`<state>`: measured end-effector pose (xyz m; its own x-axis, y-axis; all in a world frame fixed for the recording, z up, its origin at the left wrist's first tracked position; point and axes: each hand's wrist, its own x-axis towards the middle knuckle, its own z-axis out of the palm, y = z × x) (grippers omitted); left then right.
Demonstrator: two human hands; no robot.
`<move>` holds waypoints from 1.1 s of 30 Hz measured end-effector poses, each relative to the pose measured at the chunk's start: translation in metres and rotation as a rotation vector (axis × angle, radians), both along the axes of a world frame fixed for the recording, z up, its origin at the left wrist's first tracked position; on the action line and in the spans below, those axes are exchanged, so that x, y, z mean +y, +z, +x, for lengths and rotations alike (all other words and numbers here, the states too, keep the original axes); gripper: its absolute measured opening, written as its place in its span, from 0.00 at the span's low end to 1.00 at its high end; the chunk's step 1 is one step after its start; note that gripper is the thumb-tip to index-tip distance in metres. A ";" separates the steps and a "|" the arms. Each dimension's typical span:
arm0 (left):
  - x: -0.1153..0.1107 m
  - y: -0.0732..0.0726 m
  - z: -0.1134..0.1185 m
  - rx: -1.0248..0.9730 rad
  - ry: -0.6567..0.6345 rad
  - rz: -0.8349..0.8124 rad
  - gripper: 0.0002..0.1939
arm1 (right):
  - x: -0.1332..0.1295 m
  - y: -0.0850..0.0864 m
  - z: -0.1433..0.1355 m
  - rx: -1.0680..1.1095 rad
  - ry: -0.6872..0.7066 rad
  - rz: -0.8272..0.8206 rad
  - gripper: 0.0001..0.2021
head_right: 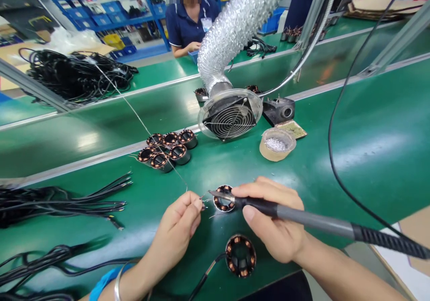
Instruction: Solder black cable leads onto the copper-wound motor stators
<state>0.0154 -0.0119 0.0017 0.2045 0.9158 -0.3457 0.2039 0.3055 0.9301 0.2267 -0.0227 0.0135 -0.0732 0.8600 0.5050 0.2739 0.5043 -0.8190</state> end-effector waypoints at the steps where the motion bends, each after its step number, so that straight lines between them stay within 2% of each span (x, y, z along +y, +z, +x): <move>1: 0.000 0.000 0.000 0.012 -0.003 0.004 0.16 | 0.000 -0.002 0.001 0.021 -0.012 -0.010 0.12; 12: -0.001 -0.002 -0.001 0.043 -0.011 0.031 0.15 | 0.004 -0.004 -0.003 0.070 0.015 -0.072 0.08; 33: -0.003 -0.002 -0.002 0.083 -0.031 0.069 0.16 | 0.000 0.007 -0.011 -0.050 0.097 0.085 0.12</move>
<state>0.0138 -0.0146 -0.0004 0.2065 0.9315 -0.2994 0.2894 0.2341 0.9281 0.2156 -0.0231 0.0202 -0.1808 0.8020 0.5693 0.2602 0.5973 -0.7587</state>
